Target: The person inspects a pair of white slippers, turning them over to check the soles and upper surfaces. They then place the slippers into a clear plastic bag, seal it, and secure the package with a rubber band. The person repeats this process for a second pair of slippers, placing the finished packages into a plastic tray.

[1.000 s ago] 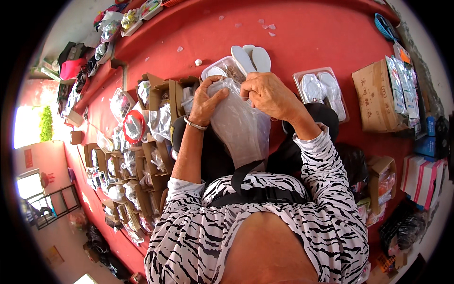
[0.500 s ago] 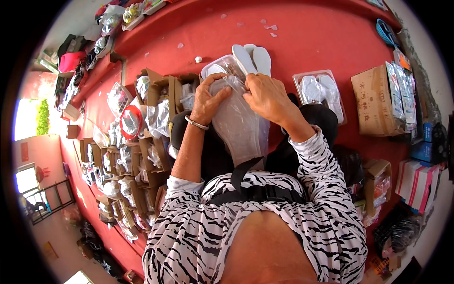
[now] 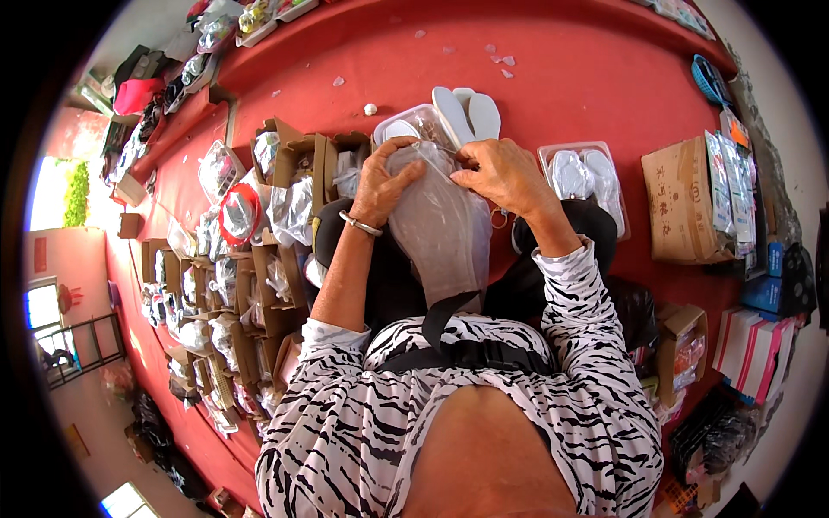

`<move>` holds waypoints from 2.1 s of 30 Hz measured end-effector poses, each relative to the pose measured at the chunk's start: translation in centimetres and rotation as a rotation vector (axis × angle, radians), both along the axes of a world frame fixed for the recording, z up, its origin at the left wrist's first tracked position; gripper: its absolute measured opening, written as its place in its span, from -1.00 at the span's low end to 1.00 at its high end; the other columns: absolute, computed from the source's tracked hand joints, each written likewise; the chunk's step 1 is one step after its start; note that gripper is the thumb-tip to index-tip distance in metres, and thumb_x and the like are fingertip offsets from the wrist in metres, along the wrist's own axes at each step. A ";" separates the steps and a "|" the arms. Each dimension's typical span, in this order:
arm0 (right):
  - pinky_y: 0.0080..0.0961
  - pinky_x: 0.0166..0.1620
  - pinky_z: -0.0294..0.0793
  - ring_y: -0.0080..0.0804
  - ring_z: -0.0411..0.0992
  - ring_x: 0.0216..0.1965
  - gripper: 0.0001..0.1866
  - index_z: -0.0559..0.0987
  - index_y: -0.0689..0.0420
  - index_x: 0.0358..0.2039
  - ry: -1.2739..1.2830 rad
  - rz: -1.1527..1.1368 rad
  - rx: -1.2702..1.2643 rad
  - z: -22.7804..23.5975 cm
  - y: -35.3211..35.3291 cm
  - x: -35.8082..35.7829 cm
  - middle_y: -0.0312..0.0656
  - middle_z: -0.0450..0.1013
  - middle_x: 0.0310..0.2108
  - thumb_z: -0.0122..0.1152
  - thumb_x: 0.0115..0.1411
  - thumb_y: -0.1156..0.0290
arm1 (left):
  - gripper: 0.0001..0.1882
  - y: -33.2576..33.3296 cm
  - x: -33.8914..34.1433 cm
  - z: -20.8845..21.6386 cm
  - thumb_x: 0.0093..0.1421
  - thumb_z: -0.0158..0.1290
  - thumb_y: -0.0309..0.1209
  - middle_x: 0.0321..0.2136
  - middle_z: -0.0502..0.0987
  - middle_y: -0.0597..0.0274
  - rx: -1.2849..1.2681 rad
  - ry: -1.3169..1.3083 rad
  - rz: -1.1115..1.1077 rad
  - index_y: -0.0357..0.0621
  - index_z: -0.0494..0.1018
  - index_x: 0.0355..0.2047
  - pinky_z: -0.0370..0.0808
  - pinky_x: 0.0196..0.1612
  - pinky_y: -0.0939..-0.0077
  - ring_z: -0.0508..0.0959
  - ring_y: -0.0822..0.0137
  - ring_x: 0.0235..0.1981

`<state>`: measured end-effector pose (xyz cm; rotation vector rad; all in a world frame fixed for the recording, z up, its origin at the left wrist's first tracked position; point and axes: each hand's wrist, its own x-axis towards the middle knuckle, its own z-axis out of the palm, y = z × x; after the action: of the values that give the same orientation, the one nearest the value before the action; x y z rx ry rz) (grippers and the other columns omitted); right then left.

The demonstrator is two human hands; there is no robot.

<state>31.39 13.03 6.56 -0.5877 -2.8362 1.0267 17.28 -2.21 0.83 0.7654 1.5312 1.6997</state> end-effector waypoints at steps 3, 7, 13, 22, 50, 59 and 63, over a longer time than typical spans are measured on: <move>-0.24 -0.30 0.40 -0.04 0.48 -0.36 -0.63 0.55 0.26 -0.36 -0.097 0.010 0.098 -0.1 -0.2 -0.7 0.04 0.50 -0.47 0.20 -0.05 0.20 | -0.64 1.1 0.4 0.6 0.04 0.16 -0.47 -0.30 0.47 0.30 -0.031 0.128 -0.023 -0.21 0.40 -0.13 0.44 -0.23 0.63 0.45 0.53 -0.31; -0.33 -0.33 0.39 -0.17 0.47 -0.43 -0.63 0.53 0.33 -0.38 0.011 0.048 -0.109 -2.2 1.6 -0.9 -0.01 0.48 -0.51 0.27 -0.11 0.26 | -0.64 1.7 1.0 1.7 0.03 0.16 -0.46 -0.27 0.46 0.32 -0.043 0.162 -0.082 -0.19 0.39 -0.13 0.43 -0.19 0.62 0.43 0.54 -0.27; -0.57 -0.41 0.34 -0.53 0.37 -0.48 -0.63 0.53 0.33 -0.32 -0.002 0.122 -0.635 -2.6 2.5 -1.6 -0.24 0.46 -0.47 0.34 -0.14 0.37 | -0.69 2.1 -0.2 2.1 0.10 0.10 -0.41 -0.27 0.45 0.30 -0.047 0.003 -0.212 -0.20 0.38 -0.14 0.39 -0.11 0.58 0.42 0.52 -0.22; -0.61 -0.29 0.36 -0.56 0.38 -0.36 -0.56 0.51 0.34 -0.20 0.037 0.203 -0.777 -3.4 1.7 -3.2 -0.27 0.47 -0.36 0.32 -0.14 0.44 | -0.81 2.4 -6.6 1.5 0.19 -0.06 -0.43 -0.19 0.44 0.20 0.066 0.616 -0.518 -0.28 0.44 -0.24 0.36 -0.04 0.46 0.44 0.34 -0.17; -0.58 -0.43 0.33 -0.52 0.36 -0.49 -0.47 0.52 0.33 -0.22 -0.055 0.161 -0.774 -3.7 2.0 -3.1 -0.24 0.43 -0.47 0.40 -0.19 0.27 | -0.74 6.6 -8.5 3.6 0.05 -0.06 -0.38 -0.38 0.41 0.34 -0.259 0.479 -0.923 -0.21 0.42 -0.25 0.31 -0.18 0.58 0.35 0.48 -0.29; -0.44 -0.38 0.40 -0.34 0.43 -0.46 -0.38 0.54 0.33 -0.44 -0.014 0.339 -0.644 -2.5 3.5 -2.5 -0.13 0.46 -0.54 0.36 -0.22 -0.07 | -0.64 8.3 -12.0 0.5 0.21 -0.27 -0.18 -0.34 0.39 0.13 -0.299 0.881 -1.044 -0.23 0.36 -0.34 0.30 -0.10 0.34 0.39 0.21 -0.26; -0.45 -0.53 0.33 -0.45 0.38 -0.61 -0.47 0.52 0.32 -0.48 -0.014 0.341 -0.686 -3.3 5.0 -2.2 -0.18 0.42 -0.63 0.38 -0.17 0.03 | -0.73 10.5 -9.2 5.2 0.10 -0.24 -0.25 -0.54 0.33 0.20 -0.238 0.703 -1.126 -0.17 0.34 -0.53 0.28 -0.30 0.42 0.34 0.22 -0.43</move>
<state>29.15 17.98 3.28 -0.1259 -2.5947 2.0832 8.04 8.24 6.04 1.7605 1.2234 0.4100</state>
